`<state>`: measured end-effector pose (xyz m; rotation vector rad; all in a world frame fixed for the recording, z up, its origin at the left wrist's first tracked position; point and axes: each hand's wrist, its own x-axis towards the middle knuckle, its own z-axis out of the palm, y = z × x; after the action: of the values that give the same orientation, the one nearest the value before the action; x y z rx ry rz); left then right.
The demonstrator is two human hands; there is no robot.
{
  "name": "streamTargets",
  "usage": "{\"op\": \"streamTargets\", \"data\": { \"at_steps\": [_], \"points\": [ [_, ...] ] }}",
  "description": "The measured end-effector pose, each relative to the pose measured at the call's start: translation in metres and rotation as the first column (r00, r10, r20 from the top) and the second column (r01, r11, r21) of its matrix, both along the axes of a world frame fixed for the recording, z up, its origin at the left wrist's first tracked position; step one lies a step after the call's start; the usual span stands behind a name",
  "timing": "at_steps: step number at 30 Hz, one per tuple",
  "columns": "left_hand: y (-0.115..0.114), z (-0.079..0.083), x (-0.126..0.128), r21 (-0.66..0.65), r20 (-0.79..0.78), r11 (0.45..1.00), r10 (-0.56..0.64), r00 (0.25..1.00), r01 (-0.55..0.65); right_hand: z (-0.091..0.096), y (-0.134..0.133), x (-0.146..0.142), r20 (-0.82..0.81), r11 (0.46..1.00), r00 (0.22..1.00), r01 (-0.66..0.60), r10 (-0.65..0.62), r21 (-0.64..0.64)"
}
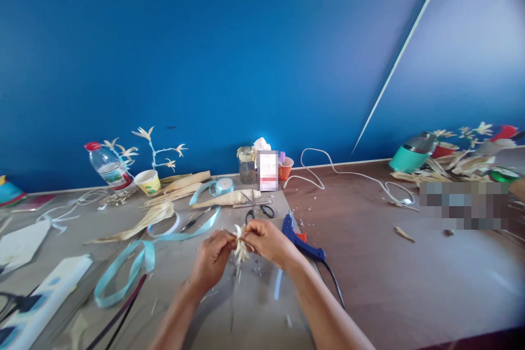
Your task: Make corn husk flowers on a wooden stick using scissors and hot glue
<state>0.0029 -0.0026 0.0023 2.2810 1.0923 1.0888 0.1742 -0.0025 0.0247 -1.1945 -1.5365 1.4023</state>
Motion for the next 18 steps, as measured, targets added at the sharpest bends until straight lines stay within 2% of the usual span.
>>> {"op": "streamTargets", "data": {
  "at_steps": [4,7,13,18],
  "points": [
    [-0.001,-0.001,0.000,0.030,0.011,0.999,-0.021,1.000,0.020,0.009,-0.002,0.002,-0.153,0.976,0.987,-0.072,0.041,-0.203],
    [-0.001,-0.001,0.000,0.046,0.033,0.997,-0.066,0.997,0.065,0.017,-0.004,0.005,-0.247,0.948,0.967,-0.141,0.069,-0.287],
    [-0.004,0.002,0.002,0.084,0.084,0.993,-0.089,0.992,0.082,0.019,-0.004,0.009,-0.375,0.916,0.917,-0.261,0.137,-0.304],
    [-0.005,0.004,0.002,0.069,0.123,0.993,-0.100,0.987,0.092,0.020,-0.004,0.012,-0.395,0.907,0.909,-0.271,0.132,-0.323]
  ]
}}
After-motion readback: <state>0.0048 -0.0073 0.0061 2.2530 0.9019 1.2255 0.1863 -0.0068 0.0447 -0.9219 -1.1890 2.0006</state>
